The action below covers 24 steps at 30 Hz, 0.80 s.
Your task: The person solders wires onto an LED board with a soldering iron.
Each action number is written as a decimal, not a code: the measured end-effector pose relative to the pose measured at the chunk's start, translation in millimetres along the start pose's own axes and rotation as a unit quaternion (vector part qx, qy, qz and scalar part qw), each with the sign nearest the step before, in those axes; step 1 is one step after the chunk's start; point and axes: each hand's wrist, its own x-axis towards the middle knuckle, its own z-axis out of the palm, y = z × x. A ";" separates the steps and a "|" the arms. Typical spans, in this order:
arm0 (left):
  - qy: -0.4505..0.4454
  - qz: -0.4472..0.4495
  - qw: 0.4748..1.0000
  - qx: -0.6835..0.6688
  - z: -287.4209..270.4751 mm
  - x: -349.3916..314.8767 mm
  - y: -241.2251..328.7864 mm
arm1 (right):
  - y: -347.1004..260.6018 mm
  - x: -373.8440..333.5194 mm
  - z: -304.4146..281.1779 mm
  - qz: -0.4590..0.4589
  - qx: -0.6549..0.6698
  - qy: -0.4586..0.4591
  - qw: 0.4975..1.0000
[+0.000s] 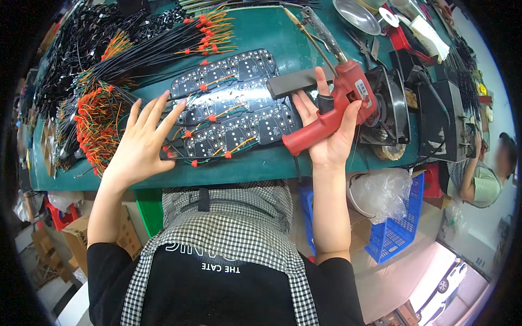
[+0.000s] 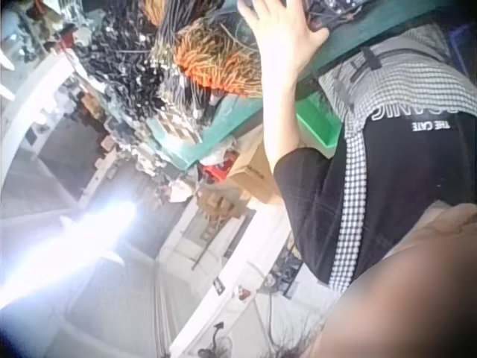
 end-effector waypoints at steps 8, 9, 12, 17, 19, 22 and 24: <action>0.208 -0.041 0.977 -0.016 27.7 12.9 12.2 | 0.6 -1.5 1.5 -0.010 0.000 -0.019 1.000; 0.227 -0.041 0.972 -0.047 24.3 12.2 10.0 | 0.6 -1.7 1.1 -0.013 -0.002 -0.011 1.000; 0.263 -0.054 0.960 -0.084 4.8 6.7 4.7 | 1.9 -3.0 0.4 -0.018 0.012 -0.010 1.000; 0.301 -0.091 0.932 -0.180 -32.1 4.5 1.1 | 3.8 -4.7 -1.3 -0.023 0.012 -0.019 0.999; 0.351 -0.094 0.882 -0.299 -41.2 4.0 -2.1 | 5.4 -4.3 -2.4 -0.006 0.062 0.012 0.998; 0.493 -0.045 0.814 -0.303 -58.2 7.0 -22.2 | 5.7 -6.9 -2.8 0.007 0.061 -0.061 0.996; 0.506 -0.076 0.687 -0.515 -73.2 -4.0 -39.1 | 8.3 -13.8 -2.5 0.006 0.025 -0.062 0.998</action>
